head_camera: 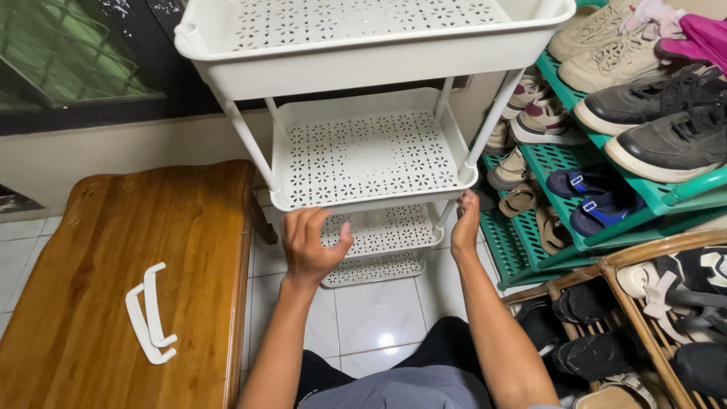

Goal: The person assembles a white plastic three-tier storage shelf by stacking perforated trays onto vertical poles and attaching two side handles to the top tray. The person aligns each tray and secures the handles, completing the assembly.

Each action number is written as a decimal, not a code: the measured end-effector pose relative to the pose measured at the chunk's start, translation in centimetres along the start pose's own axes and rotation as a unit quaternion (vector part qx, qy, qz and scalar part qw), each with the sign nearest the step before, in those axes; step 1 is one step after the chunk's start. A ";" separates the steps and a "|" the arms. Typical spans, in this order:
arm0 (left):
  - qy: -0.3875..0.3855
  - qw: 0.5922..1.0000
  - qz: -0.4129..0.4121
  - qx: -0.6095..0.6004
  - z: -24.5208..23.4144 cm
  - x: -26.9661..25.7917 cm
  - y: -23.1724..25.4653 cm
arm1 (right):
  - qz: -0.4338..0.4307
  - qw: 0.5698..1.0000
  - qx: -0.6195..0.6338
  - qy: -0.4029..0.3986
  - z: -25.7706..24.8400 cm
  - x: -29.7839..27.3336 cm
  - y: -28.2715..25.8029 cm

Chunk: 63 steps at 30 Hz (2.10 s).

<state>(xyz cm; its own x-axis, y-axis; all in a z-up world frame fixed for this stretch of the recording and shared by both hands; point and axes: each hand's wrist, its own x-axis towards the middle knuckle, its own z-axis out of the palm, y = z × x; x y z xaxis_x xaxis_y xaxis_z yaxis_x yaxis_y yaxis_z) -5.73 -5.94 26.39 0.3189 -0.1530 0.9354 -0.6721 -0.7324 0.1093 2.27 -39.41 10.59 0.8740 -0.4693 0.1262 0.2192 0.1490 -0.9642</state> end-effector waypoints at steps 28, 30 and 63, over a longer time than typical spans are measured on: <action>-0.364 0.905 -0.213 0.057 2.4 10.2 -0.3 | 0.254 0.943 -0.189 -0.102 -3.1 -3.0 6.2; -0.356 0.909 -0.209 0.058 2.4 10.2 -0.4 | 0.225 0.951 -0.182 -0.111 -3.0 -3.0 6.2; -0.323 0.925 -0.195 0.044 2.2 9.4 -0.1 | 0.002 0.990 0.005 -0.138 2.7 0.2 -13.2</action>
<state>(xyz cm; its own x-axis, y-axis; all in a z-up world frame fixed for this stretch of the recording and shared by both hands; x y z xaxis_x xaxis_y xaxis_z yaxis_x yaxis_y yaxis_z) -1.15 -8.76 34.39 0.8779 -0.2095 0.4306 -0.3736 -0.8622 0.3422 0.72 -39.12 24.01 0.9597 -0.2134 0.1826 0.2185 0.1590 -0.9628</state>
